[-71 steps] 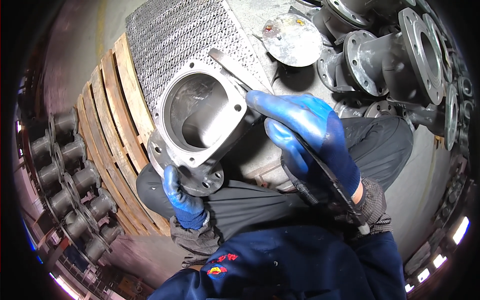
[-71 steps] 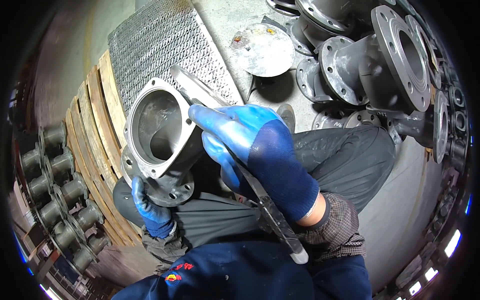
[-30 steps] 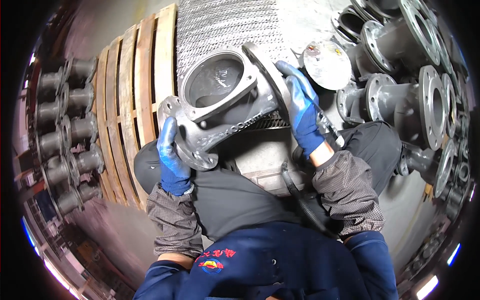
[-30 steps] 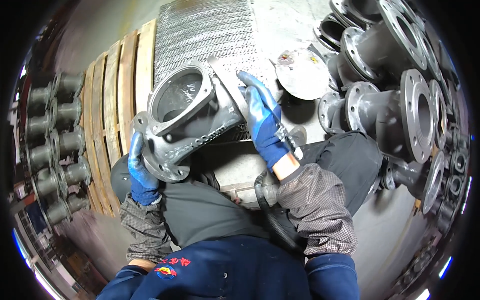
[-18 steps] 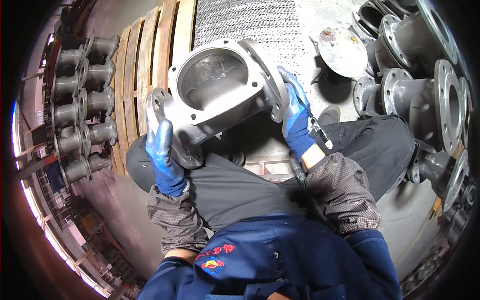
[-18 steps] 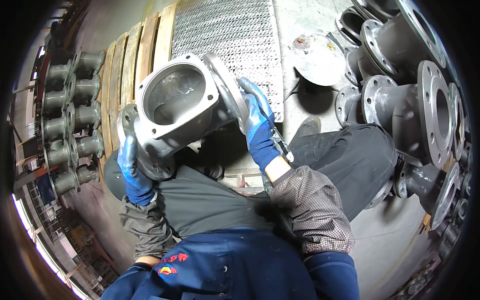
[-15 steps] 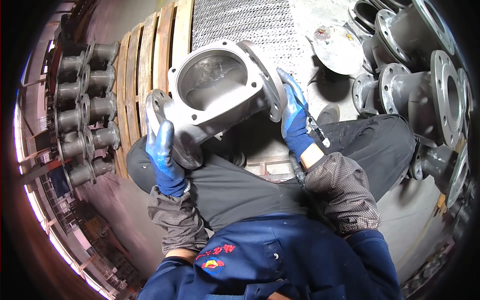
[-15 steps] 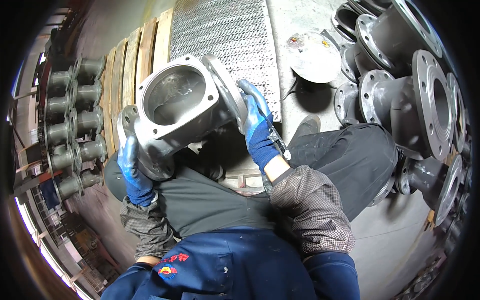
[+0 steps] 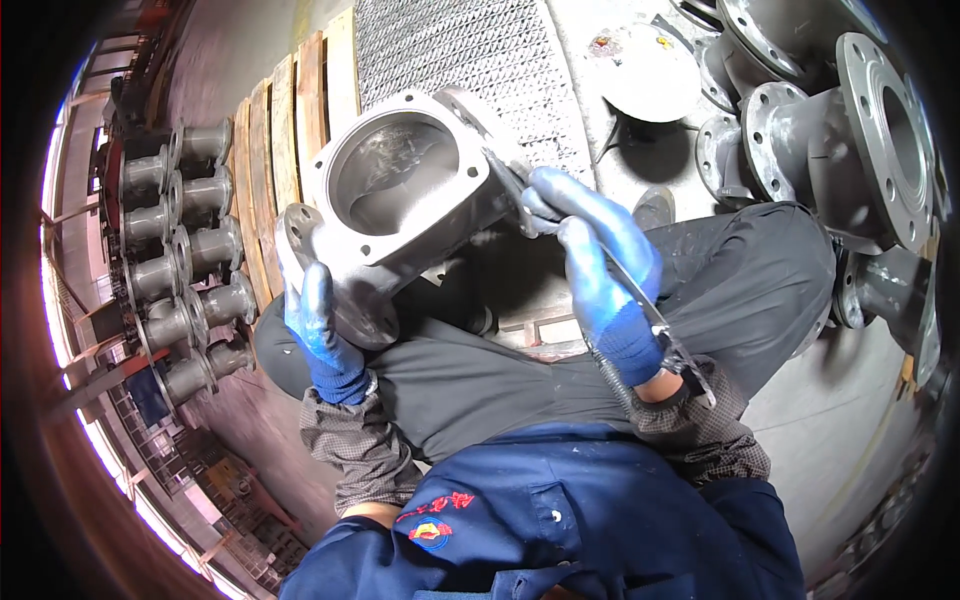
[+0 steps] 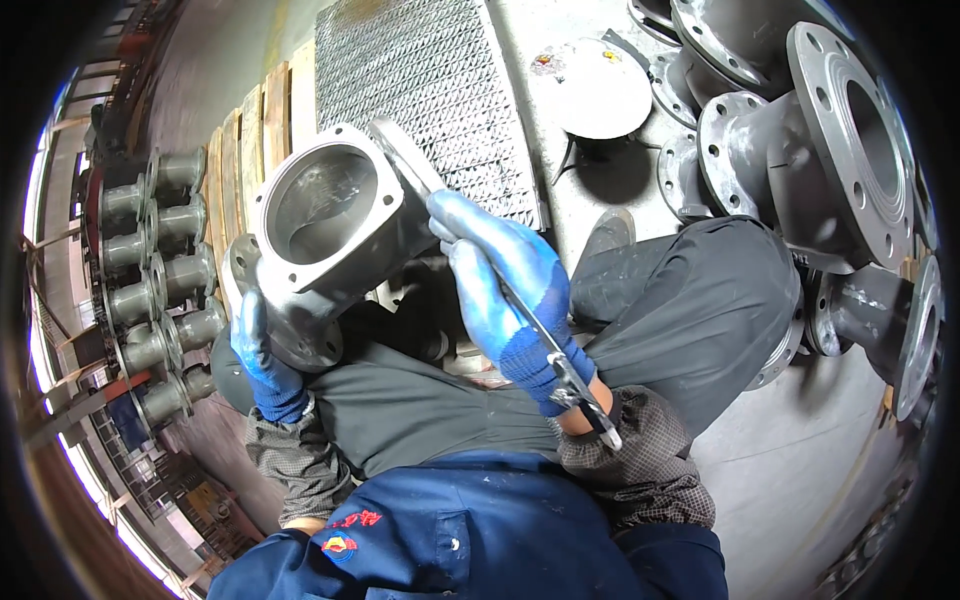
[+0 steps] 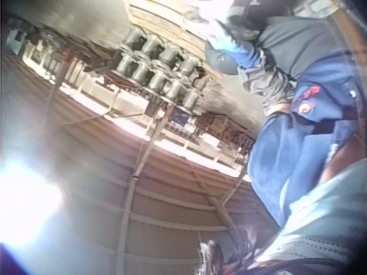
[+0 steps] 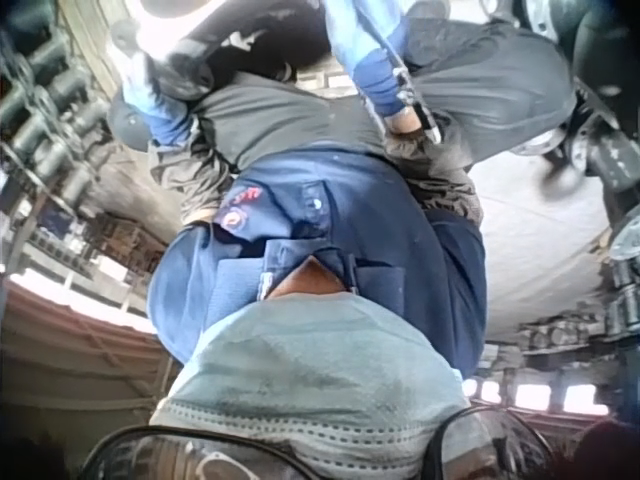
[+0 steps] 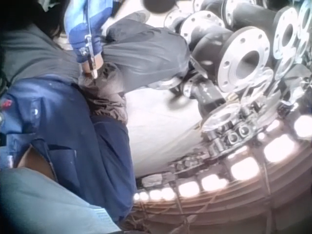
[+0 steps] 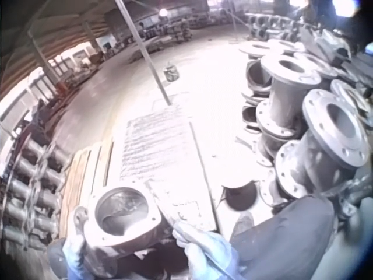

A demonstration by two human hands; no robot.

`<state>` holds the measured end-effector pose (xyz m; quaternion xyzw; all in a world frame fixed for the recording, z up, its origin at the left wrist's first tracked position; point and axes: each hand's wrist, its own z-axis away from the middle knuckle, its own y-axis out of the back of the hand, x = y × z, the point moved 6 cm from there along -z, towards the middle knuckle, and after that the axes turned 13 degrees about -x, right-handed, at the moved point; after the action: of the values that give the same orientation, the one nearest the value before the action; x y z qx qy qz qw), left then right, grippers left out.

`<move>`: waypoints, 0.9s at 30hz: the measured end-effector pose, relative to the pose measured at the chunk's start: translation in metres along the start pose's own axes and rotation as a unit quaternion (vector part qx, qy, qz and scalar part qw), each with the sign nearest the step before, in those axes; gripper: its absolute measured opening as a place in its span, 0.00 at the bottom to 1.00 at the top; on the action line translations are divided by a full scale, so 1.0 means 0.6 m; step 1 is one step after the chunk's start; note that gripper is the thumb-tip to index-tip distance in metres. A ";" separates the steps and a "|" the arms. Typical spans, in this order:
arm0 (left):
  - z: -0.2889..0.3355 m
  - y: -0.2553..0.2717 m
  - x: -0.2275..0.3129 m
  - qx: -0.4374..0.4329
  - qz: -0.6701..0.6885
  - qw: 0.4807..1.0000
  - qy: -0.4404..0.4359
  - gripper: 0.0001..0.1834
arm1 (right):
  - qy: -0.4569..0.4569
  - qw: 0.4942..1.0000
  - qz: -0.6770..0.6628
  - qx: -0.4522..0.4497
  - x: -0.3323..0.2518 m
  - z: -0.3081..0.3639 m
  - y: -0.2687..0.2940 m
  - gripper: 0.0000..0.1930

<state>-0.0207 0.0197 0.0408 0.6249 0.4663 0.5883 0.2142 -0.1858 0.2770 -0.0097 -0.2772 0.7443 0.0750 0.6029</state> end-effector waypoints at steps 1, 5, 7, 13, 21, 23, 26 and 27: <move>0.000 0.001 -0.009 0.000 0.034 0.997 0.062 0.21 | -0.031 0.998 -0.019 -0.048 0.006 0.004 -0.010 0.16; -0.004 -0.011 0.002 -0.004 0.107 0.975 0.194 0.21 | -0.063 0.996 -0.033 -0.047 0.036 0.000 -0.027 0.16; -0.001 -0.010 -0.007 -0.018 0.065 0.988 0.137 0.21 | -0.063 0.997 -0.031 -0.032 0.045 -0.002 -0.028 0.16; -0.003 -0.008 0.009 -0.043 -0.029 0.997 0.054 0.21 | -0.067 0.997 -0.031 -0.007 0.054 -0.014 -0.028 0.16; 0.009 -0.006 -0.018 -0.022 0.033 0.983 0.182 0.19 | -0.077 0.994 -0.057 0.044 0.050 -0.018 -0.030 0.16; 0.009 -0.007 -0.019 -0.016 0.041 0.979 0.199 0.19 | -0.093 0.993 -0.056 0.054 0.044 -0.019 -0.034 0.16; 0.003 -0.010 -0.011 -0.003 0.077 0.974 0.214 0.19 | -0.087 0.990 -0.042 0.098 0.043 -0.019 -0.029 0.14; 0.002 -0.010 -0.009 -0.003 0.078 0.974 0.213 0.19 | -0.110 0.992 -0.026 0.054 0.038 -0.020 -0.031 0.15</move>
<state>-0.0208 0.0184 0.0324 0.5193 0.4489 0.7243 0.0652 -0.1892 0.2488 -0.0238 -0.2532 0.6691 0.0487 0.6970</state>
